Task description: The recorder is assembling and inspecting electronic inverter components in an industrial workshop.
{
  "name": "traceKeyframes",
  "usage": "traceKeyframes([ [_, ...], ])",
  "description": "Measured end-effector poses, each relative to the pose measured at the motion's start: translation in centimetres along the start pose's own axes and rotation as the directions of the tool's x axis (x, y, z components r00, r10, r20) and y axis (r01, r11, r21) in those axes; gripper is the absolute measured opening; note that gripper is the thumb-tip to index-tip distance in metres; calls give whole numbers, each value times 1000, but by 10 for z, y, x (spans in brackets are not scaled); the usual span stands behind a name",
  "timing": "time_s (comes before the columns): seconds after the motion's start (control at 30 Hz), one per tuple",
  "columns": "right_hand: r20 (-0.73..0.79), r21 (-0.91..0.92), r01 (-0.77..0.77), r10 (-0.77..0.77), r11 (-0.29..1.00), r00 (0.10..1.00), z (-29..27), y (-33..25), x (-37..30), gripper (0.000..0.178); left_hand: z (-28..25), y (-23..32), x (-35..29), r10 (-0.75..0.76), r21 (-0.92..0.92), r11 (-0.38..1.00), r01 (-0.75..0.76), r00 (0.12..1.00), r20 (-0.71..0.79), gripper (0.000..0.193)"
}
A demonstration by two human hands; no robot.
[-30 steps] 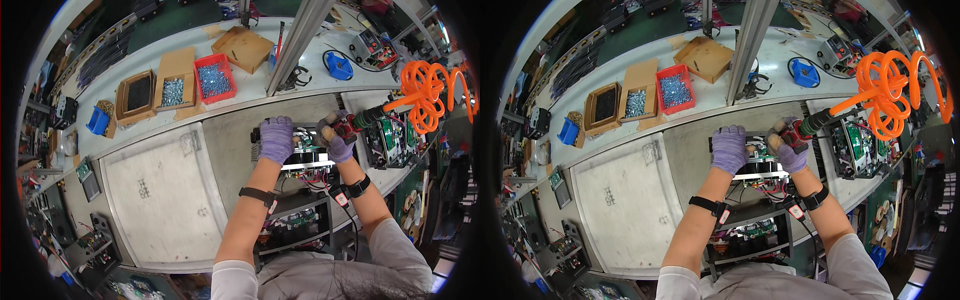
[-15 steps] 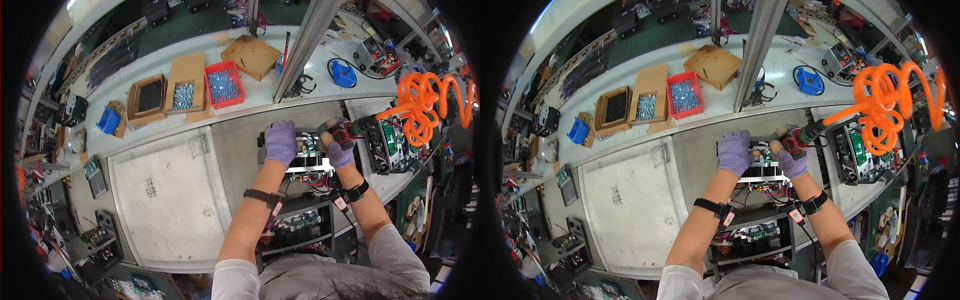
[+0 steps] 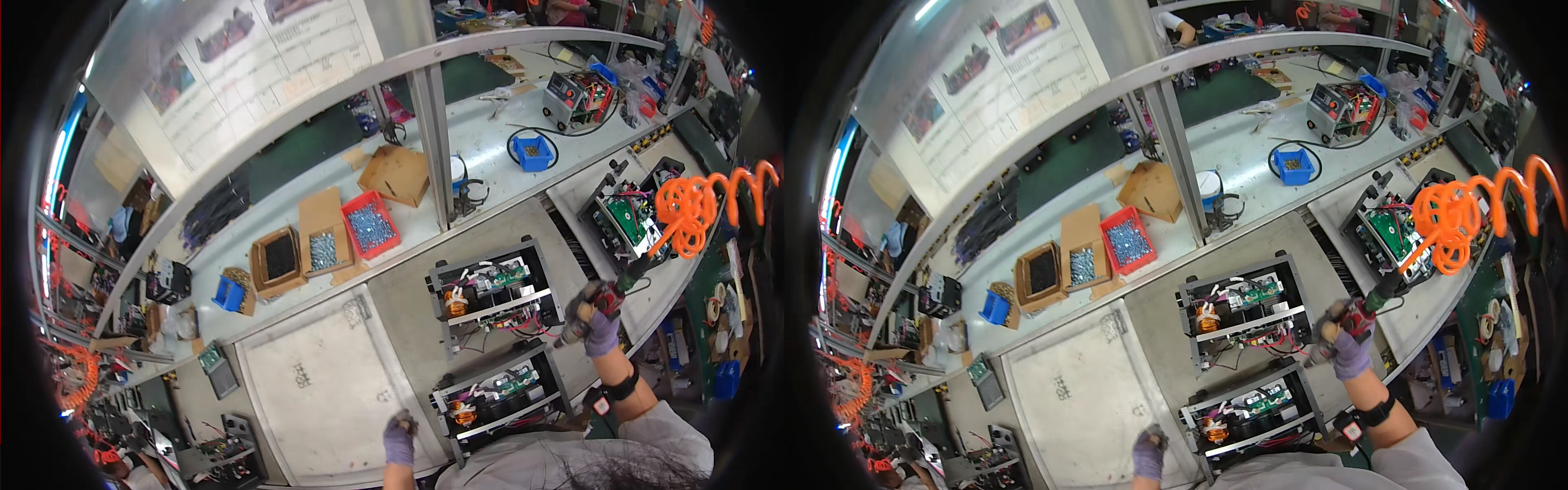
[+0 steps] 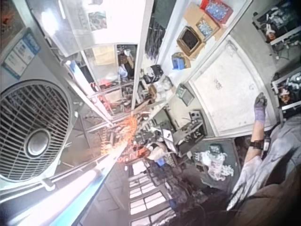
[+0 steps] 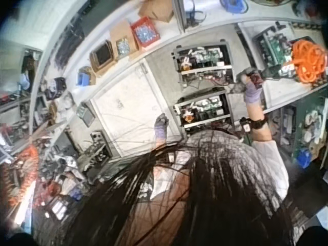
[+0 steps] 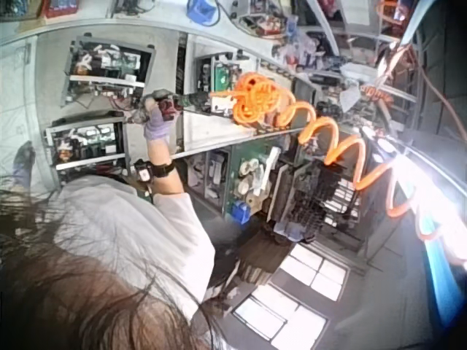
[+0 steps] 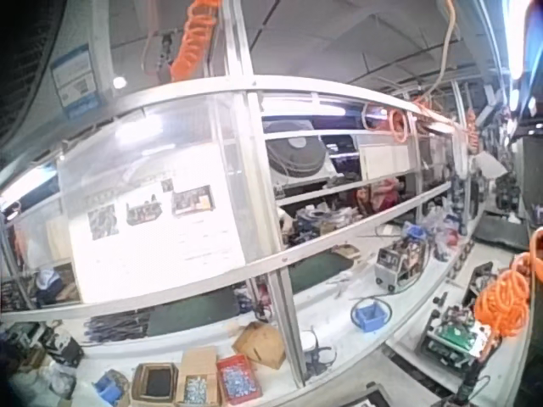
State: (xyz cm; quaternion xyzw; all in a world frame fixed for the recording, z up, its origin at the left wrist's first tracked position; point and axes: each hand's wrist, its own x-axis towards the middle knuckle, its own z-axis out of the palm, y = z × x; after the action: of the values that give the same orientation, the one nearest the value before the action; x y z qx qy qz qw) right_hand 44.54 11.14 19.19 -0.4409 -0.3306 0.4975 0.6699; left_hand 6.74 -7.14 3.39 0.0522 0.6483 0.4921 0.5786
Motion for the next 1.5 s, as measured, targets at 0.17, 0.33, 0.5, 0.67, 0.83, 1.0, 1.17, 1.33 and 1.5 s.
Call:
traceKeyframes([
  [0.17, -240, -339, -351, 280, 873, 929, -57, 0, -59, 27, 8, -7, -35, -49, 64, 997, 50, 999, -18, 25],
  [0.33, -105, -788, -315, 389, 529, 915, -92, 4, -114, 39, 81, 52, -41, 433, 456, 764, -457, 887, 163, 31],
  [0.5, -14, -974, -144, 583, 176, 812, -101, 5, -149, 63, 157, 90, -21, 540, 841, 32, -539, 717, 440, 56],
  [0.67, -45, -948, -179, 447, 263, 893, -107, 11, -164, 76, 196, 90, 9, 246, 890, -228, -394, 861, 444, 48],
  [0.83, 12, -954, -137, 489, 268, 872, -117, 19, -162, 80, 204, 86, 27, 167, 900, -244, -361, 899, 406, 35],
  [1.0, -19, -979, -129, 560, 158, 828, -116, 8, -161, 74, 185, 91, 53, 221, 847, -215, -487, 820, 527, 35],
  [1.17, -70, -988, -135, 547, 80, 834, -122, -46, -151, 68, 183, 121, 95, -48, 641, -463, -612, 739, 672, 28],
  [1.33, -90, -994, -105, 542, -3, 835, -135, -97, -104, 57, 219, 171, 84, -188, 857, -44, -513, 847, 497, 22],
  [1.5, -92, -993, -25, 596, -119, 798, -118, -97, -28, 42, 255, 182, 42, -199, 855, 437, -279, 897, 394, 13],
])
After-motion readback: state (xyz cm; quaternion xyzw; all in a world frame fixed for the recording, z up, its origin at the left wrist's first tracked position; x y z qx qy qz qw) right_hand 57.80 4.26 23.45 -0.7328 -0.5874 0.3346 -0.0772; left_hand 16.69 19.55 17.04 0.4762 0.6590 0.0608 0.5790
